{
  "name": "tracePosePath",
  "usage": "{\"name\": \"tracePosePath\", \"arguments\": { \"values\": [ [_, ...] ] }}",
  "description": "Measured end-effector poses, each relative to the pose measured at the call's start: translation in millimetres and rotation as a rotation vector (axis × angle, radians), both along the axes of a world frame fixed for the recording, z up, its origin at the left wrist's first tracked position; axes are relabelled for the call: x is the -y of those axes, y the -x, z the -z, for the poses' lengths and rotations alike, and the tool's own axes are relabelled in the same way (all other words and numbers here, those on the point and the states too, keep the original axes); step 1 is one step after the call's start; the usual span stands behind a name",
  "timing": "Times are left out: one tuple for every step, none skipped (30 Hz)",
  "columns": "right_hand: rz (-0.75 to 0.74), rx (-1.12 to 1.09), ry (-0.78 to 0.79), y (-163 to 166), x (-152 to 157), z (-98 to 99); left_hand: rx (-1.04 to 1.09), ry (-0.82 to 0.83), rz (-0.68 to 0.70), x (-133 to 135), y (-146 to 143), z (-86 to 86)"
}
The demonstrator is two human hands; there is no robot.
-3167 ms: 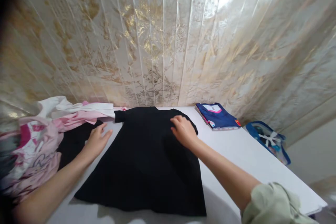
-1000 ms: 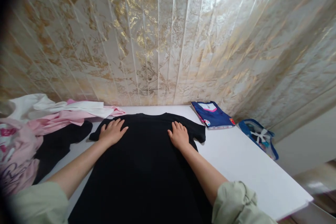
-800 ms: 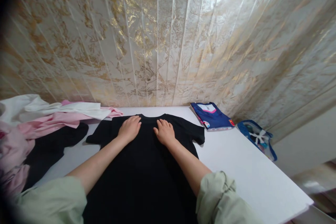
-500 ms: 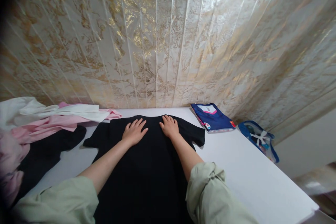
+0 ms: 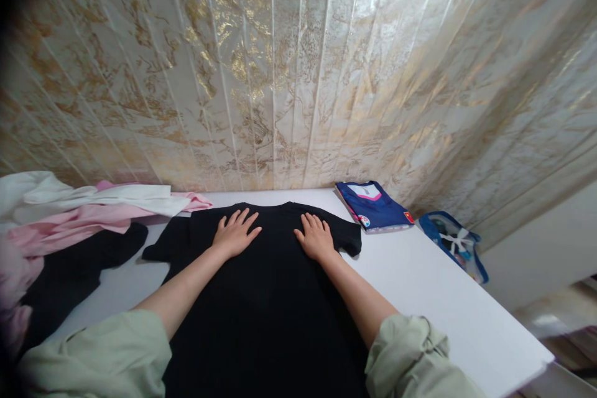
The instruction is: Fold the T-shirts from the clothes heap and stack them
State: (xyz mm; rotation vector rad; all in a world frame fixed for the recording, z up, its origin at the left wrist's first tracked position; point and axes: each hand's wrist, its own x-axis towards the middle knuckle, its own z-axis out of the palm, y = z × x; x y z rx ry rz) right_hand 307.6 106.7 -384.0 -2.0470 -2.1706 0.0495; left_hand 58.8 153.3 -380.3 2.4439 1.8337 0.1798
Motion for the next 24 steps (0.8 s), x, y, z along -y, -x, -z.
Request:
{"name": "tracePosePath", "arguments": {
  "values": [
    [0.024, 0.004, -0.008, -6.8, -0.9, 0.2, -0.005, 0.011, -0.005, 0.8, -1.8, -1.5],
    [0.032, 0.006, -0.015, -11.1, -1.4, 0.8, -0.011, 0.016, -0.011, 2.5, -5.0, -2.8],
    [0.032, 0.005, -0.022, -13.2, -1.5, 1.6, -0.016, 0.009, -0.014, 5.3, -9.8, -3.5],
    [0.03, 0.003, -0.026, -13.5, -1.3, 2.8, -0.015, -0.014, -0.003, 9.1, -16.0, -3.4],
    [0.029, 0.001, -0.031, -12.5, -1.0, 4.0, -0.009, -0.052, 0.026, 13.9, -23.2, -2.5],
    [0.028, -0.001, -0.036, -10.9, -0.5, 5.2, 0.003, -0.091, 0.069, 19.1, -30.8, -0.6],
    [0.029, -0.003, -0.041, -9.0, 0.0, 6.0, 0.018, -0.119, 0.118, 24.5, -38.1, 2.0],
    [0.029, -0.004, -0.044, -7.4, 0.4, 6.4, 0.033, -0.128, 0.16, 29.4, -44.5, 5.1],
    [0.025, -0.007, -0.042, -6.6, 0.9, 5.9, 0.044, -0.119, 0.186, 33.5, -49.4, 8.3],
    [0.016, -0.012, -0.035, -6.9, 1.1, 4.5, 0.051, -0.101, 0.196, 36.5, -52.8, 11.3],
    [0.0, -0.019, -0.026, -8.9, 1.2, 1.9, 0.056, -0.082, 0.195, 38.3, -54.5, 13.7],
    [-0.02, -0.03, -0.024, -12.8, 1.1, -1.9, 0.059, -0.071, 0.191, 39.2, -55.0, 15.3],
    [-0.038, -0.043, -0.033, -19.0, 0.7, -6.7, 0.061, -0.065, 0.19, 39.3, -54.5, 16.2],
    [-0.041, -0.055, -0.053, -27.5, 0.1, -12.4, 0.061, -0.06, 0.191, 39.0, -53.5, 16.3],
    [-0.007, -0.062, -0.078, -38.1, -0.6, -18.5, 0.06, -0.056, 0.193, 38.5, -52.5, 15.9],
    [0.06, -0.062, -0.096, -50.3, -1.2, -24.5, 0.059, -0.054, 0.195, 38.2, -51.7, 15.0],
    [0.147, -0.056, -0.101, -63.6, -1.6, -30.0, 0.058, -0.052, 0.196, 38.0, -51.1, 14.1],
    [0.238, -0.045, -0.087, -77.1, -1.5, -34.6, 0.056, -0.05, 0.197, 38.1, -51.0, 13.2],
    [0.314, -0.034, -0.058, -89.9, -1.0, -37.8, 0.055, -0.05, 0.195, 38.3, -51.1, 12.4],
    [0.363, -0.023, -0.021, -101.3, 0.0, -39.7, 0.054, -0.053, 0.194, 38.7, -51.4, 11.9],
    [0.383, -0.017, 0.014, -110.8, 1.4, -40.3, 0.053, -0.057, 0.192, 39.0, -51.7, 11.7],
    [0.385, -0.014, 0.043, -118.1, 2.9, -39.8, 0.052, -0.063, 0.192, 39.3, -52.0, 11.7],
    [0.385, -0.012, 0.066, -123.3, 4.2, -38.4, 0.051, -0.068, 0.193, 39.5, -52.2, 11.9],
    [0.387, -0.01, 0.083, -126.8, 5.1, -36.7, 0.05, -0.072, 0.194, 39.5, -52.4, 12.1]
  ]
}}
